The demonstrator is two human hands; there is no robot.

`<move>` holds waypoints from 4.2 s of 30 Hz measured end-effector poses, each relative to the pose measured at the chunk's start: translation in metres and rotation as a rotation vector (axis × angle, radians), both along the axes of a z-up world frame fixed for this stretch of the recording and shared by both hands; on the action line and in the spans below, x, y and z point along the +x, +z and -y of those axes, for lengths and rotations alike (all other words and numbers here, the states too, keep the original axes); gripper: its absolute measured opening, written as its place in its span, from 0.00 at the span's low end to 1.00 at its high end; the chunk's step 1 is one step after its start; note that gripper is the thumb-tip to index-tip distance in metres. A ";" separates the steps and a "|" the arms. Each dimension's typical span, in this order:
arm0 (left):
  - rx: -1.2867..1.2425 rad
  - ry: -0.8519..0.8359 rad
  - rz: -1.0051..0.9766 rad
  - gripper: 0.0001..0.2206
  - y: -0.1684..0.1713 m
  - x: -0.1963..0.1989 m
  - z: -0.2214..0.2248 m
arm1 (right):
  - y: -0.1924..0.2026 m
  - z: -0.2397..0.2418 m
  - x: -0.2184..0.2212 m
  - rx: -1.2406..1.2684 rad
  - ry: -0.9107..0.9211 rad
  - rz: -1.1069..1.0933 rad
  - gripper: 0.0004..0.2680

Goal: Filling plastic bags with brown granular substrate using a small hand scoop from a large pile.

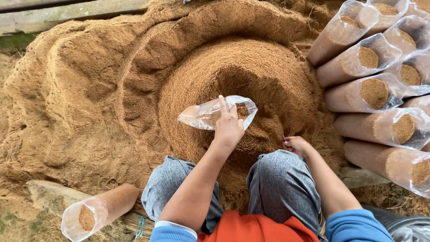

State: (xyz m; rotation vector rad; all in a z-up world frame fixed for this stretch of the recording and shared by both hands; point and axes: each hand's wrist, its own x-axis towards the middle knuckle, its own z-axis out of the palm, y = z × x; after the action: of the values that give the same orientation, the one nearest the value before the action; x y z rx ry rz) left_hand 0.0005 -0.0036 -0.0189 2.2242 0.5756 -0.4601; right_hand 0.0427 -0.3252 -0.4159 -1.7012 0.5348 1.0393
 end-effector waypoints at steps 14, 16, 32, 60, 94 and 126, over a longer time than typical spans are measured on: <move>0.002 -0.022 0.040 0.27 -0.035 0.011 0.007 | 0.250 -0.031 0.043 0.071 0.213 0.080 0.13; 0.014 -0.040 0.040 0.27 -0.030 0.012 0.010 | 0.300 -0.048 0.045 0.063 0.266 0.112 0.11; -0.197 0.115 0.140 0.26 -0.008 0.002 0.001 | 0.302 -0.114 0.032 -0.408 0.727 1.049 0.10; -0.102 0.059 -0.012 0.26 0.009 -0.001 -0.006 | 0.054 -0.025 -0.005 -0.040 0.122 0.064 0.14; -0.256 0.219 0.143 0.32 0.018 0.002 -0.013 | 0.341 -0.088 0.052 -0.112 0.320 0.784 0.13; -0.116 0.052 0.107 0.30 -0.009 0.003 -0.007 | 0.057 -0.039 -0.013 -0.054 0.011 0.050 0.15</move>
State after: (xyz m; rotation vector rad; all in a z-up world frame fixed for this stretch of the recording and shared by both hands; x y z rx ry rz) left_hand 0.0033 0.0032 -0.0283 2.1041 0.5358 -0.3371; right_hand 0.0301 -0.2866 -0.3588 -1.7753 0.5261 0.9957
